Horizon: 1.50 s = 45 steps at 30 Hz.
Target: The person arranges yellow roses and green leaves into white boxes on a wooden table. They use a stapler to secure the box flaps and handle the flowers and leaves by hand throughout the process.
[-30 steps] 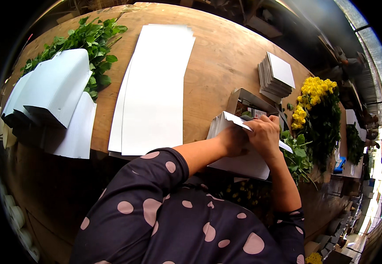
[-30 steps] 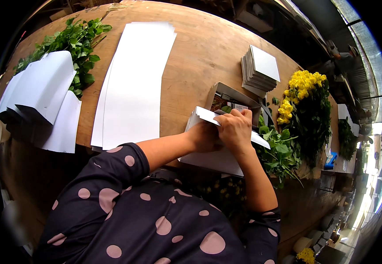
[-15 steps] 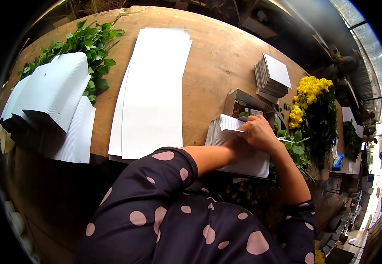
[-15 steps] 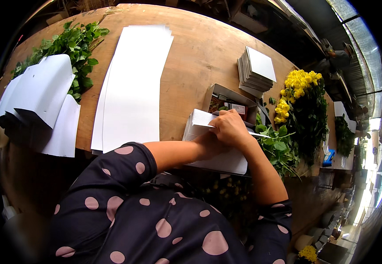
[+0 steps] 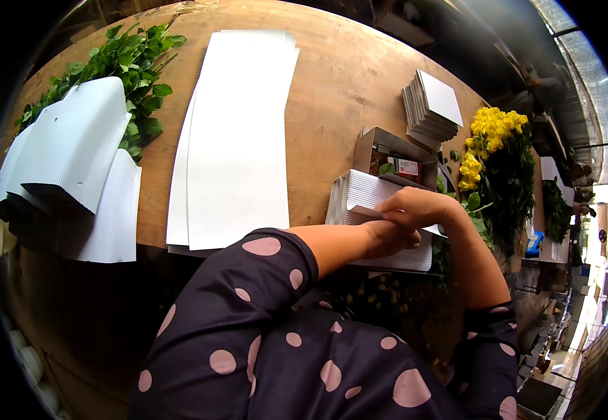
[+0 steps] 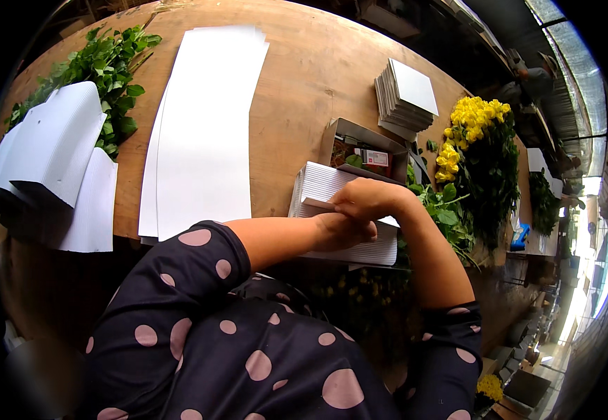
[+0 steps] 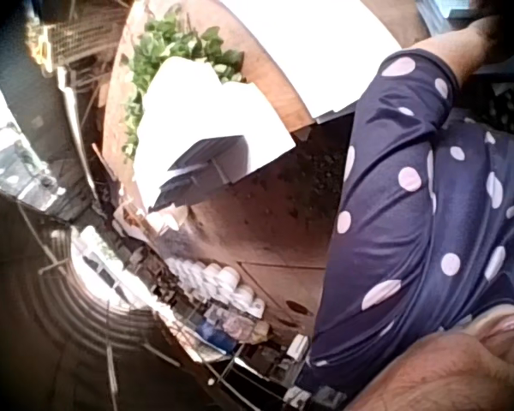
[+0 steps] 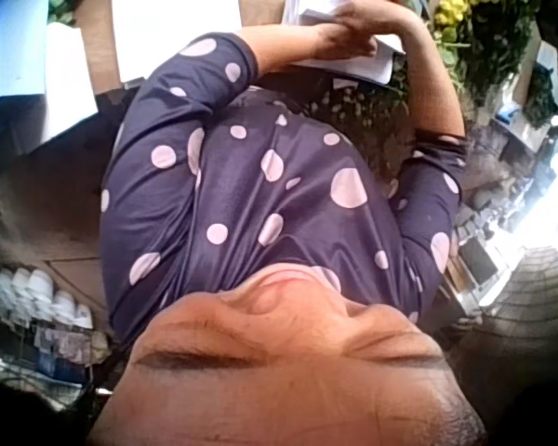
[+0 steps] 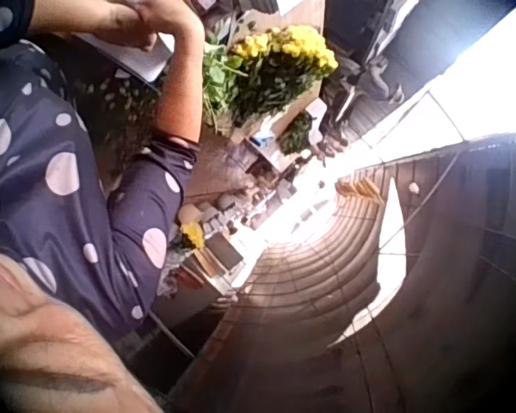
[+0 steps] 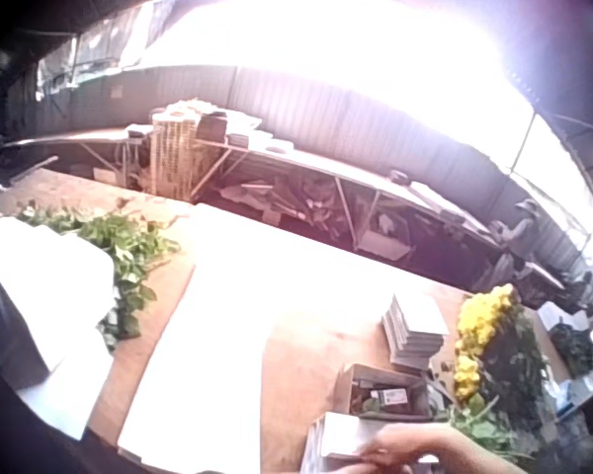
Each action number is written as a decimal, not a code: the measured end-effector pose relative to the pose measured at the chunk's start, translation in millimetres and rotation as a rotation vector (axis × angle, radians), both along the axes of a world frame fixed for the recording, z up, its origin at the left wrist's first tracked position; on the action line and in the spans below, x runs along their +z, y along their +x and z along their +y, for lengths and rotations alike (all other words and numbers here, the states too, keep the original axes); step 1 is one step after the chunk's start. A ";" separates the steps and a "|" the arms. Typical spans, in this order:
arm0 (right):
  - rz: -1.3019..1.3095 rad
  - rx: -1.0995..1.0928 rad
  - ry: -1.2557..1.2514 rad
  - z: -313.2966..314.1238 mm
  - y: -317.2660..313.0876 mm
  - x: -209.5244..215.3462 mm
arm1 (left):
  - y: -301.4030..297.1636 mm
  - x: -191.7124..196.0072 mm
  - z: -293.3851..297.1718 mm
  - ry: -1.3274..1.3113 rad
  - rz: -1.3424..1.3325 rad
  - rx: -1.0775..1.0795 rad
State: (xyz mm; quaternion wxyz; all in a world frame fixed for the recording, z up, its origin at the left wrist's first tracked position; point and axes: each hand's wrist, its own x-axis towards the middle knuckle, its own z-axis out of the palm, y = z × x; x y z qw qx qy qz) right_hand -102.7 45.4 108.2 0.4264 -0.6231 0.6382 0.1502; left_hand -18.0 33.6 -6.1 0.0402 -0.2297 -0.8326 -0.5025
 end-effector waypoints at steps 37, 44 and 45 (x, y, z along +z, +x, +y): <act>0.684 -1.095 -0.118 108.3 -260.4 -148.9 | 78.7 23.3 9.1 -0.719 0.207 0.443; 0.493 -1.092 -0.045 114.4 -265.3 -165.4 | 81.1 41.4 13.8 -0.720 0.058 0.418; 0.433 -1.055 -0.066 118.7 -273.3 -156.9 | 81.9 37.2 14.5 -0.705 0.071 0.423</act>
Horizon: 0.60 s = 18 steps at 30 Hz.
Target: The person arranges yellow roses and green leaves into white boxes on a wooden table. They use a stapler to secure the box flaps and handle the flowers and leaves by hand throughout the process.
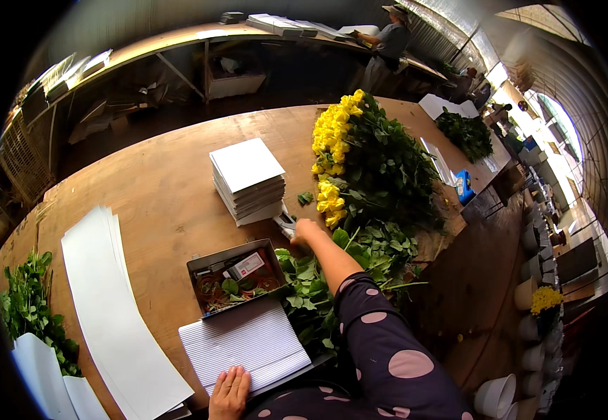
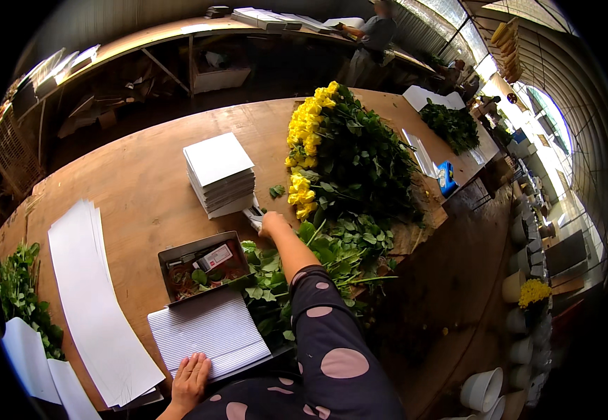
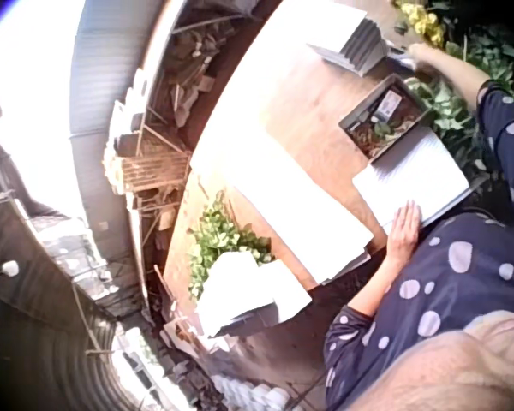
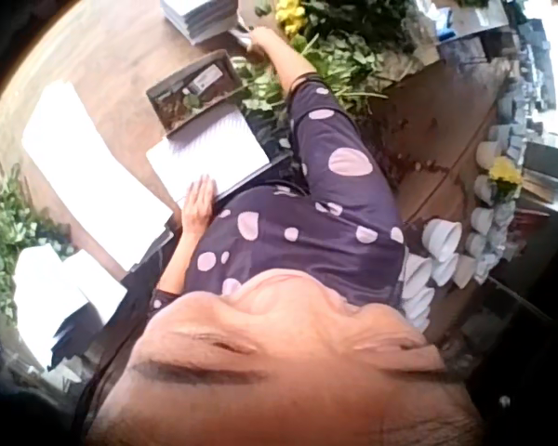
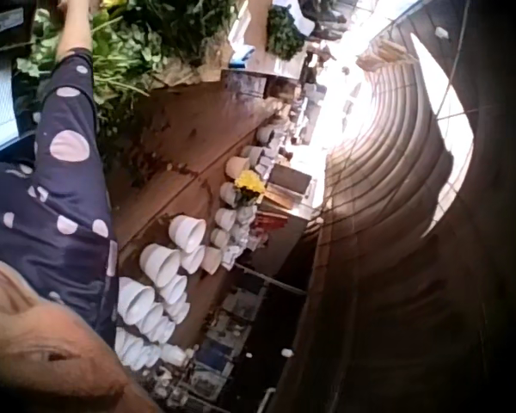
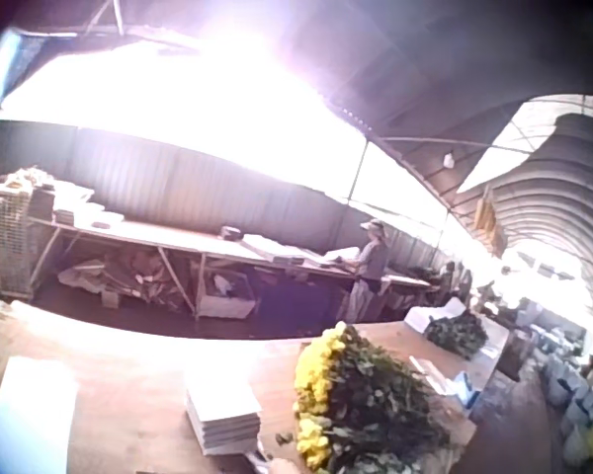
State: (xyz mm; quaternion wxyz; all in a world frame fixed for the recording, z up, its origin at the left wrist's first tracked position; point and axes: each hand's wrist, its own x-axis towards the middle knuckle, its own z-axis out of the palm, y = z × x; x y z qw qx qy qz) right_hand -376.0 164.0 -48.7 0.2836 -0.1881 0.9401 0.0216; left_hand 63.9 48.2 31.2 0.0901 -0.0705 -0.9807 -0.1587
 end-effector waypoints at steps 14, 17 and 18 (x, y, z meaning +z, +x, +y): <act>-0.698 -0.246 -1.147 104.0 161.8 186.2 | 1.1 -13.8 -4.1 -0.069 0.116 -0.025; -0.681 -0.124 -0.771 113.2 225.2 191.1 | 4.1 2.8 -3.9 -0.003 0.024 -0.030; -0.594 -0.128 -0.631 125.4 239.9 194.8 | -5.2 5.2 -1.5 0.013 0.024 -0.075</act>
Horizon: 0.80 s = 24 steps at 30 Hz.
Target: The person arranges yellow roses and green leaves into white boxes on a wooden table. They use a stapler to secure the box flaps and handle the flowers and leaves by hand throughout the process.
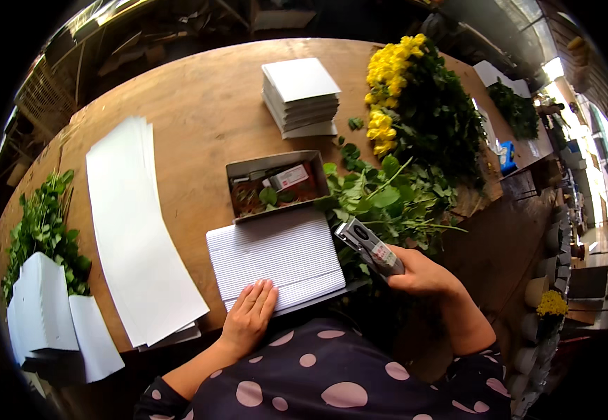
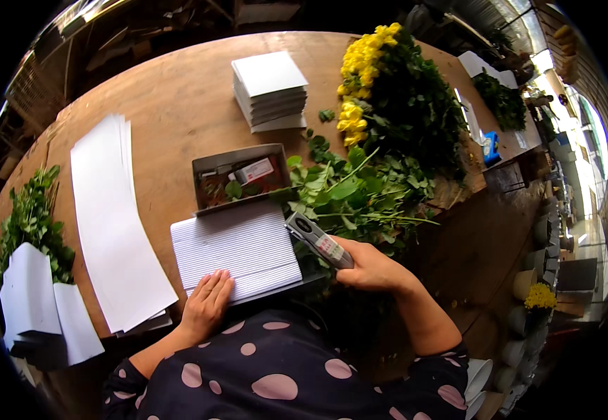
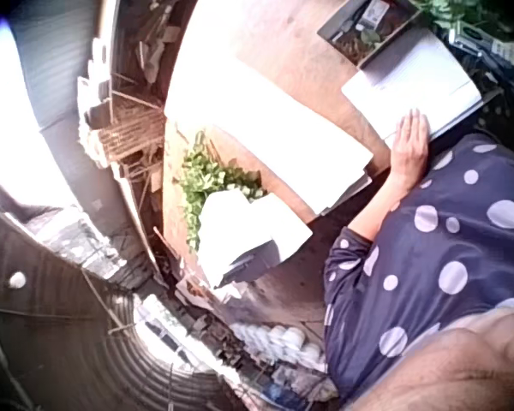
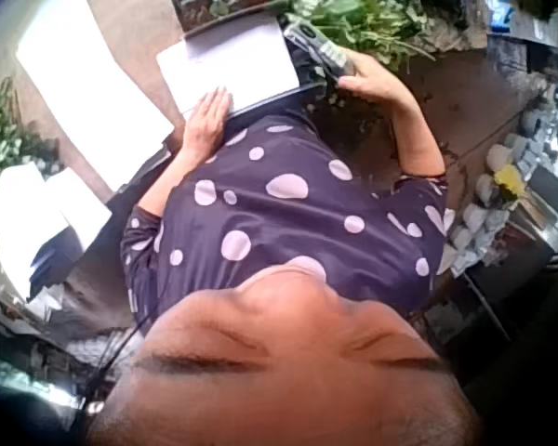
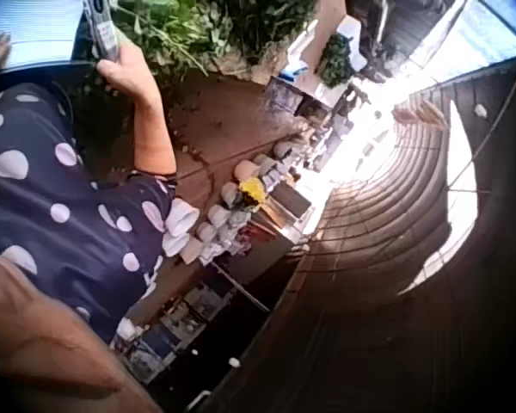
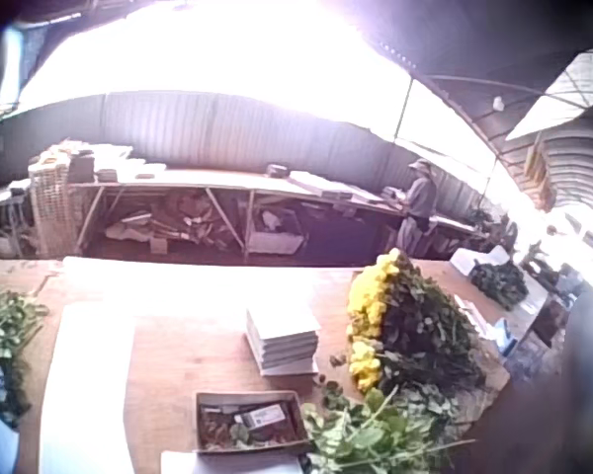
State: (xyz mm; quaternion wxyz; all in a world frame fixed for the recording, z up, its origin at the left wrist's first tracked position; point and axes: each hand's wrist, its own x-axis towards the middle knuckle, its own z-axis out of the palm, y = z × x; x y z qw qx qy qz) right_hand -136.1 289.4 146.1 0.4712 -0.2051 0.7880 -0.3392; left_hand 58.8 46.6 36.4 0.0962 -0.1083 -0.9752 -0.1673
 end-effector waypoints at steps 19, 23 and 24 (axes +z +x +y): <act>0.343 0.642 0.408 -8.9 -24.0 -68.2 | 4.8 0.0 -1.8 0.036 -0.045 0.063; 0.257 0.742 0.575 -28.4 -30.9 -48.9 | 5.2 2.0 -1.4 0.059 -0.028 0.079; 0.116 0.705 0.563 -33.5 -39.2 -35.2 | 5.7 1.8 -1.3 0.053 -0.017 0.086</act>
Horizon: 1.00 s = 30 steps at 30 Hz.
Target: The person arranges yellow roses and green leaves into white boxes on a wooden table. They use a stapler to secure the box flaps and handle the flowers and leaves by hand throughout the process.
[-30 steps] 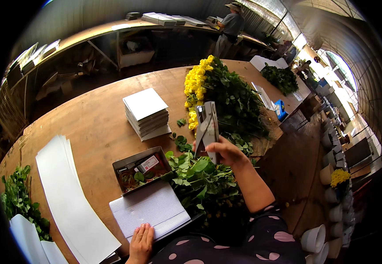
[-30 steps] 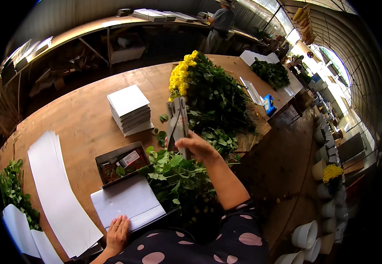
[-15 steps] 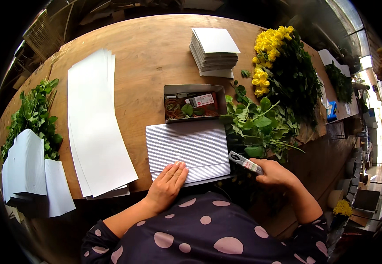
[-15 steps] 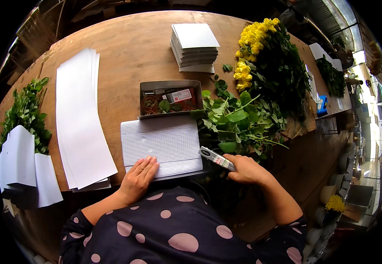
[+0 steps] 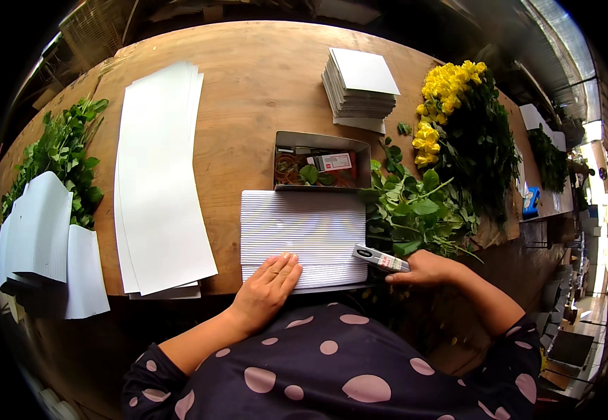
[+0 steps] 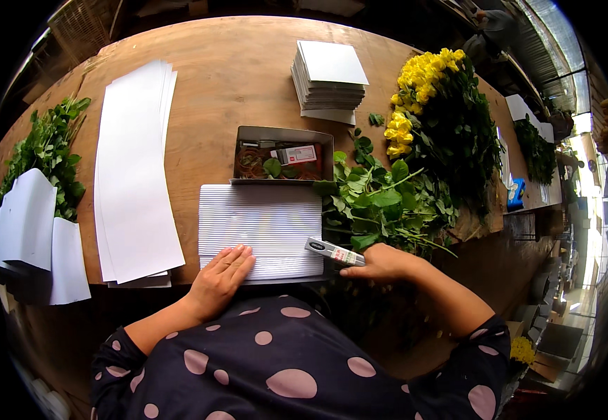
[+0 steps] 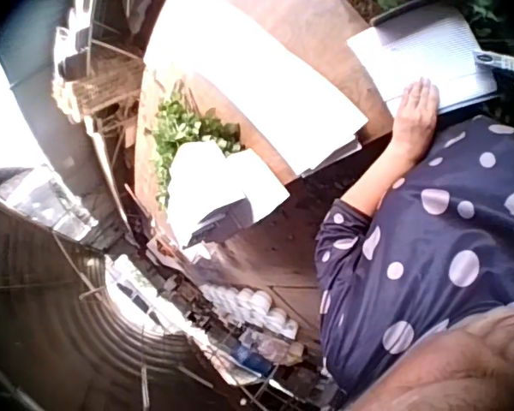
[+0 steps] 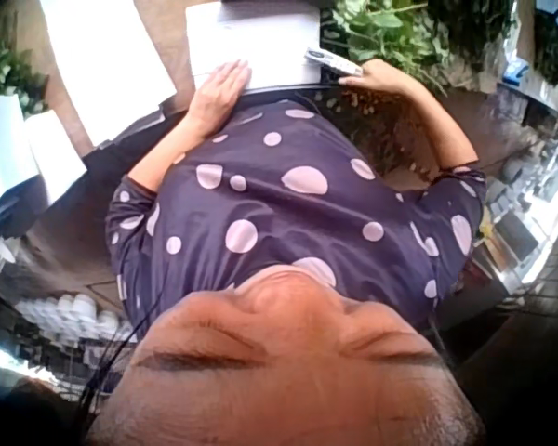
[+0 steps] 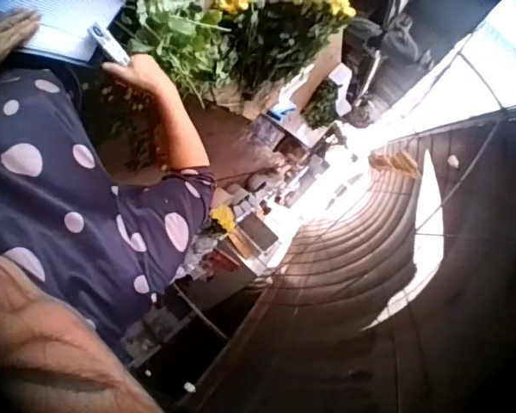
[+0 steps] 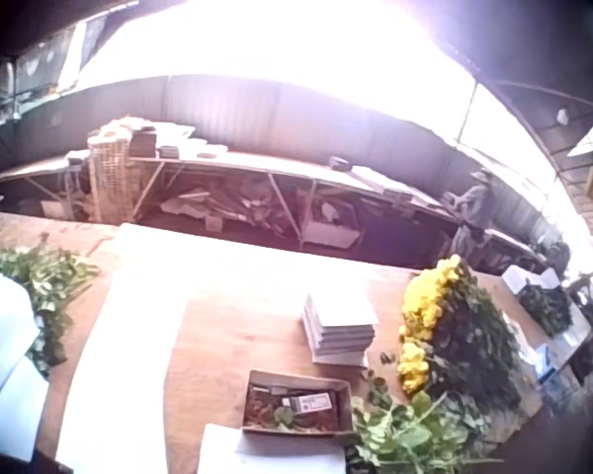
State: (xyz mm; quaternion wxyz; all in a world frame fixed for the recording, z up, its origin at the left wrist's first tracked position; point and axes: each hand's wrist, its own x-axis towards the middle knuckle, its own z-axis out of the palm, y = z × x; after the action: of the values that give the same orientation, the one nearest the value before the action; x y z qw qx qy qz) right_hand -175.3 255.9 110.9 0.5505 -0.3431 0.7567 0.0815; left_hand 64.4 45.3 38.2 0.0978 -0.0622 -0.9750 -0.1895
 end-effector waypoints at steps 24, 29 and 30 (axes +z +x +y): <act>-0.600 -0.254 -1.393 -190.1 105.7 -102.0 | 28.6 2.8 -5.6 0.243 0.392 0.352; -0.267 0.076 -1.425 -190.0 104.3 -100.3 | 15.6 1.6 -26.2 0.352 0.332 0.645; -0.112 0.258 -1.436 -190.7 106.4 -94.1 | 12.1 -10.3 -30.8 0.462 0.298 0.663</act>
State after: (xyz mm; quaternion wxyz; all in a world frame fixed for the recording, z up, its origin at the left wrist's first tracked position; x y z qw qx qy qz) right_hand -69.0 65.2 16.8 0.2138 -0.7095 0.5479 -0.3882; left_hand 76.5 14.5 27.9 0.3044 0.2513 -0.8494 -0.3503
